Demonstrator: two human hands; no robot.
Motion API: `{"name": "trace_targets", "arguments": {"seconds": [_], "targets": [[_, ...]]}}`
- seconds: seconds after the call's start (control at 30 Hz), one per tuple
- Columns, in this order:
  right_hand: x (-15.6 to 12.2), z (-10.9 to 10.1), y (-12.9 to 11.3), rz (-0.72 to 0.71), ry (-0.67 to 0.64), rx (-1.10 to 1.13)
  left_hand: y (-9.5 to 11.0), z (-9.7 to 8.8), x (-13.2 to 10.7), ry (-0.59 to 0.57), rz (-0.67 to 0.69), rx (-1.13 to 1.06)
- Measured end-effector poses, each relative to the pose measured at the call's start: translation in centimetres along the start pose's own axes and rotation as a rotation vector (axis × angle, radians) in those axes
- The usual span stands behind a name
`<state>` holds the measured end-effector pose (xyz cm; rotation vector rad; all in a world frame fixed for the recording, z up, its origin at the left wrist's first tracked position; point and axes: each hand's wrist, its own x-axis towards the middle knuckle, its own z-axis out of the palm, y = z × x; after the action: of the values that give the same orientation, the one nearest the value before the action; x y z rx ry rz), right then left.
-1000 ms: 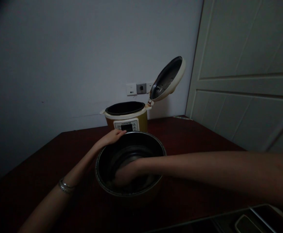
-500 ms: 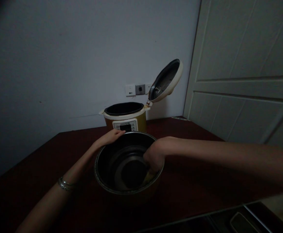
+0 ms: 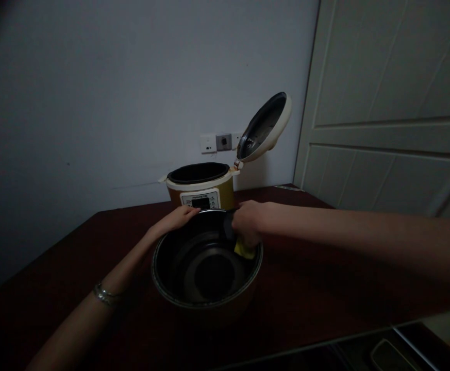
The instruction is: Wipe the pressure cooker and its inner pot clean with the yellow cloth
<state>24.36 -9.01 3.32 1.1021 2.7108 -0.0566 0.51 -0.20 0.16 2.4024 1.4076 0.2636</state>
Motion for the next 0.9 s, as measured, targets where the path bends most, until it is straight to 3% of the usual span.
{"name": "trace_targets", "arguments": {"seconds": [0.1, 0.2, 0.3, 0.5, 0.67, 0.77, 0.83, 0.9], "targets": [[-1.8, -1.3, -2.4, -0.018, -0.338, 0.196, 0.1, 0.0, 0.0, 0.019, -0.036, 0.020], [-1.8, -1.7, -4.3, -0.188, -0.460, 0.489, 0.1, -0.1, 0.0, 0.039, -0.068, 0.042], [-0.8, -1.1, -5.1, -0.230, -0.478, 0.742, 0.2, 0.0, -0.1, 0.058, -0.102, 0.044], [-0.5, 0.3, -4.4, -0.274, -0.425, 0.878, 0.2, -0.1, -0.3, 0.080, -0.134, -0.040], [-0.7, 1.3, -2.6, -0.290, -0.426, 0.974, 0.1, -3.2, -0.9, 0.101, -0.122, -0.128], [-0.2, 1.8, -2.0, -0.272, -0.399, 1.003, 0.0, -4.8, -2.7, 0.042, -0.262, -0.178], [0.4, 1.8, -2.1, -0.279, -0.379, 1.010, -0.1, -4.6, -4.7, 0.000, -0.333, -0.235], [1.1, 1.5, -2.5, -0.320, -0.362, 1.028, 0.0, -3.6, -7.1, 0.036, -0.354, -0.351]]}}
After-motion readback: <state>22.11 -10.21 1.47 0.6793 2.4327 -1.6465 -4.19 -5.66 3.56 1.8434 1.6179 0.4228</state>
